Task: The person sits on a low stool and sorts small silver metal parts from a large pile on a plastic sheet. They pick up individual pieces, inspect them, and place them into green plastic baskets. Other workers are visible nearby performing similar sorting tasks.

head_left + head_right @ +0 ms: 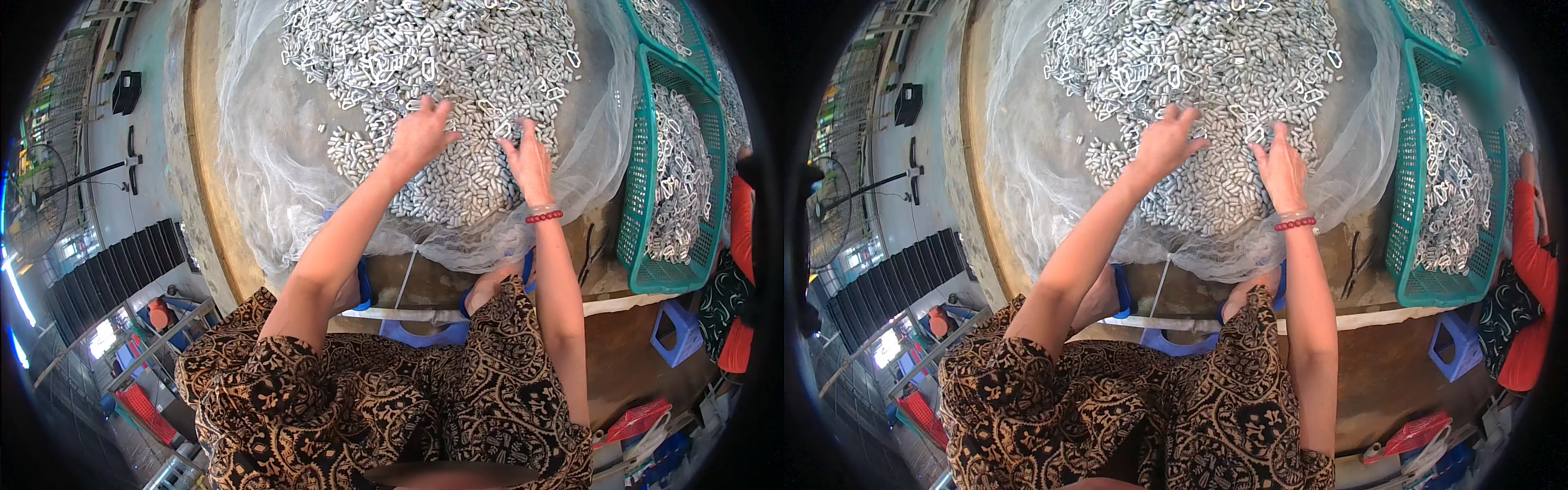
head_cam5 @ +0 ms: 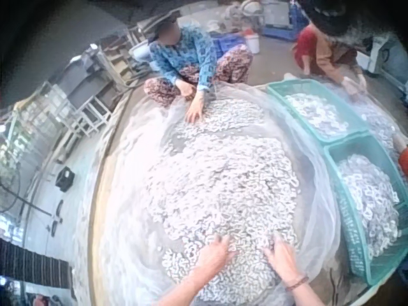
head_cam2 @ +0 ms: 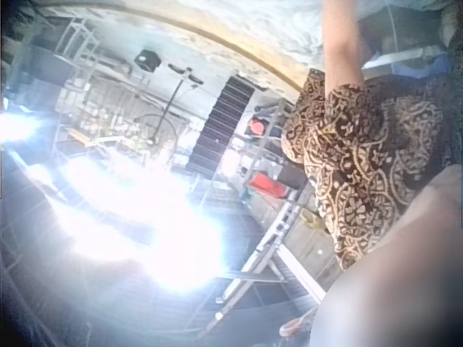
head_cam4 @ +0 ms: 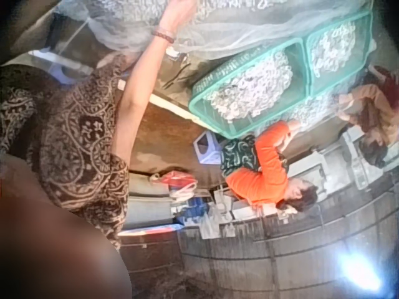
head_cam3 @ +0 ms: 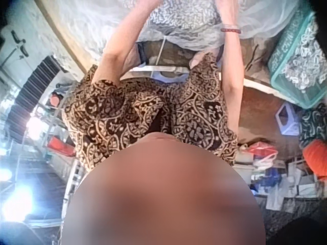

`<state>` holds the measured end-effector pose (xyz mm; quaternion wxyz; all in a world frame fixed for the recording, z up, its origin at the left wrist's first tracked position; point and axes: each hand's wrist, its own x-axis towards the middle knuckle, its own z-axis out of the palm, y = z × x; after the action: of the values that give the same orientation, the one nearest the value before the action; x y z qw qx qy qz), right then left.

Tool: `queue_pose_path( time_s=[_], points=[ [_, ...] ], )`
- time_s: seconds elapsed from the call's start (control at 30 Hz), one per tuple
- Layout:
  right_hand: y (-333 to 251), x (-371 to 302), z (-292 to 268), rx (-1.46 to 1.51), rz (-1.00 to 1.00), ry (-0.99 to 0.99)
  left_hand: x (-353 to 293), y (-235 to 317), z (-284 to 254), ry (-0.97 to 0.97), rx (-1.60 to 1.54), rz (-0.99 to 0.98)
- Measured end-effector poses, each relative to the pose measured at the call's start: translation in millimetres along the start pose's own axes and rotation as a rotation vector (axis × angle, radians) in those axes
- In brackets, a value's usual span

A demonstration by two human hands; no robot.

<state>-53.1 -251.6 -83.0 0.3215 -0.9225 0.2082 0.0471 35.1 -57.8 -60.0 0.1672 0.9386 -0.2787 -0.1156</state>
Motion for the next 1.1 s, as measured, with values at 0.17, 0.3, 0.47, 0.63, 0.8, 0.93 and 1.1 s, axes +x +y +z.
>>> queue_pose_path(
  time_s=[0.17, 0.3, 0.47, 0.63, 0.8, 0.93, 1.1],
  points=[
    [8, 6, 3, -0.101, -0.071, -0.116, 28, -13, 5, -0.059, 0.233, 0.210],
    [19, 6, 0, 0.182, -0.077, -0.086, 29, -43, -30, -0.073, 0.206, 0.237],
    [16, -18, -22, 1.391, 0.381, -0.243, 5, -52, -55, -0.031, -0.461, -0.173],
    [0, -26, -38, 1.761, 0.292, -0.361, -18, -49, -55, -0.080, -0.578, -0.117],
    [-26, 4, -20, 1.240, 0.241, -0.498, -44, -52, -65, -0.084, -1.679, -0.329],
    [-63, 34, 34, 0.292, -0.250, -0.125, -56, -54, -72, 0.008, -2.058, -0.208],
    [-58, 20, 55, -0.108, -0.373, -0.143, -56, -71, -82, 0.158, -1.762, -0.273]
  ],
)
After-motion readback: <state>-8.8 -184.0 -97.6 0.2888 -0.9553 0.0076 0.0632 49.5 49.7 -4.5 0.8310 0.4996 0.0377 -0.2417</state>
